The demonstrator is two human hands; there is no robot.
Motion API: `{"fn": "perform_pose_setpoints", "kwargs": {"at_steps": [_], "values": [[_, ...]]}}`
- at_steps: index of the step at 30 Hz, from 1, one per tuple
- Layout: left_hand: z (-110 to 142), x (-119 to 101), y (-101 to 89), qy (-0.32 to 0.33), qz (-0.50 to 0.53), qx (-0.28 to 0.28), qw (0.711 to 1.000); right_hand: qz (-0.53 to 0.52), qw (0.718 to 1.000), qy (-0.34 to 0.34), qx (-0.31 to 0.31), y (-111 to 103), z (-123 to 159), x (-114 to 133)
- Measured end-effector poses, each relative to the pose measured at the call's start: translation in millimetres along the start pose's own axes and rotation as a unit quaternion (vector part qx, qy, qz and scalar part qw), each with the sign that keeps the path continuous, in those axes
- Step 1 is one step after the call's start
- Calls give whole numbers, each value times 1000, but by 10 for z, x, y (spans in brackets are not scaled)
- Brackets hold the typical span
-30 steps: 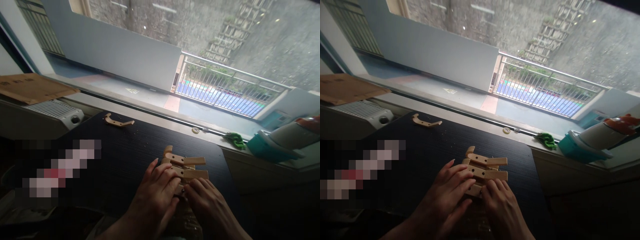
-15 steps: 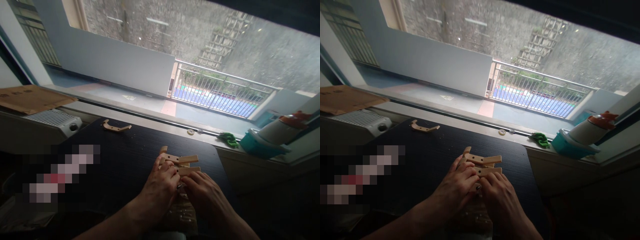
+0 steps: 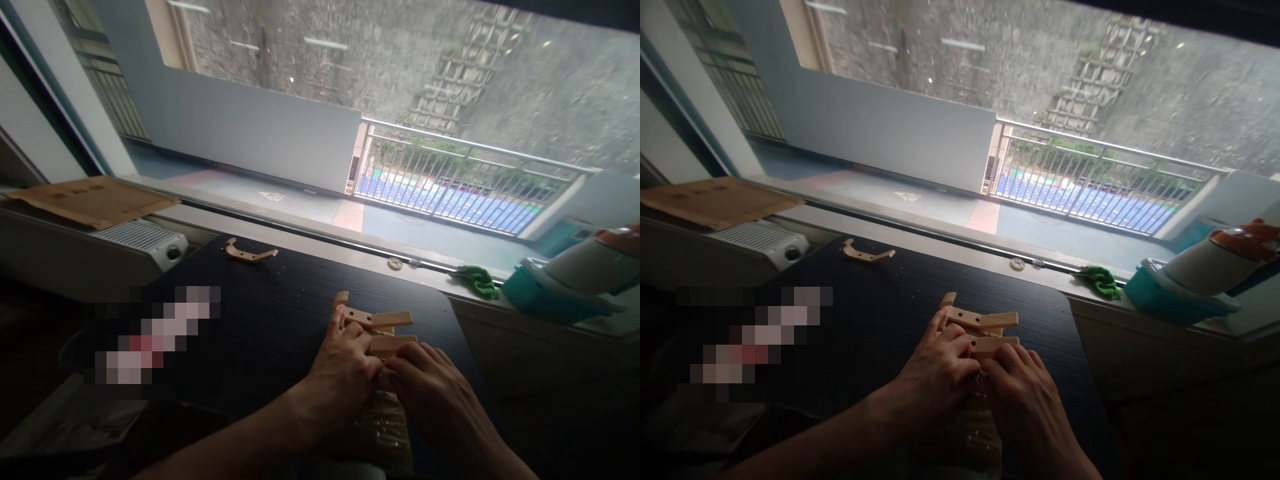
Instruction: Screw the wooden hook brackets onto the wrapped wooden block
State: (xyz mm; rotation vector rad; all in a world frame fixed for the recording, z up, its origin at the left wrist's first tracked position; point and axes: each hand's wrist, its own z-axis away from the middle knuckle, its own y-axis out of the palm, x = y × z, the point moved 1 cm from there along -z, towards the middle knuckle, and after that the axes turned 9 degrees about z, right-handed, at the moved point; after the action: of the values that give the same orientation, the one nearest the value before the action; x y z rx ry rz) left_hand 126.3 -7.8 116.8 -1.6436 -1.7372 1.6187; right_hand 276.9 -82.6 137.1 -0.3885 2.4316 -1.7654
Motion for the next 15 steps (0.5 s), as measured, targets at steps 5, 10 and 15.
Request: {"fn": "perform_pose_setpoints", "kwargs": {"at_steps": [5, 10, 15], "values": [[-7, -5, -18, -10, -23, 20, 1000, -12, 999, -10, 36, 1, 12, -13], [-1, -23, -70, -9, -27, 45, 999, -1, 998, -17, 53, 26, 43, -55], [-14, -21, -100, -6, -31, 66, 997, 1, 996, -18, 92, 21, 99, -89]]}}
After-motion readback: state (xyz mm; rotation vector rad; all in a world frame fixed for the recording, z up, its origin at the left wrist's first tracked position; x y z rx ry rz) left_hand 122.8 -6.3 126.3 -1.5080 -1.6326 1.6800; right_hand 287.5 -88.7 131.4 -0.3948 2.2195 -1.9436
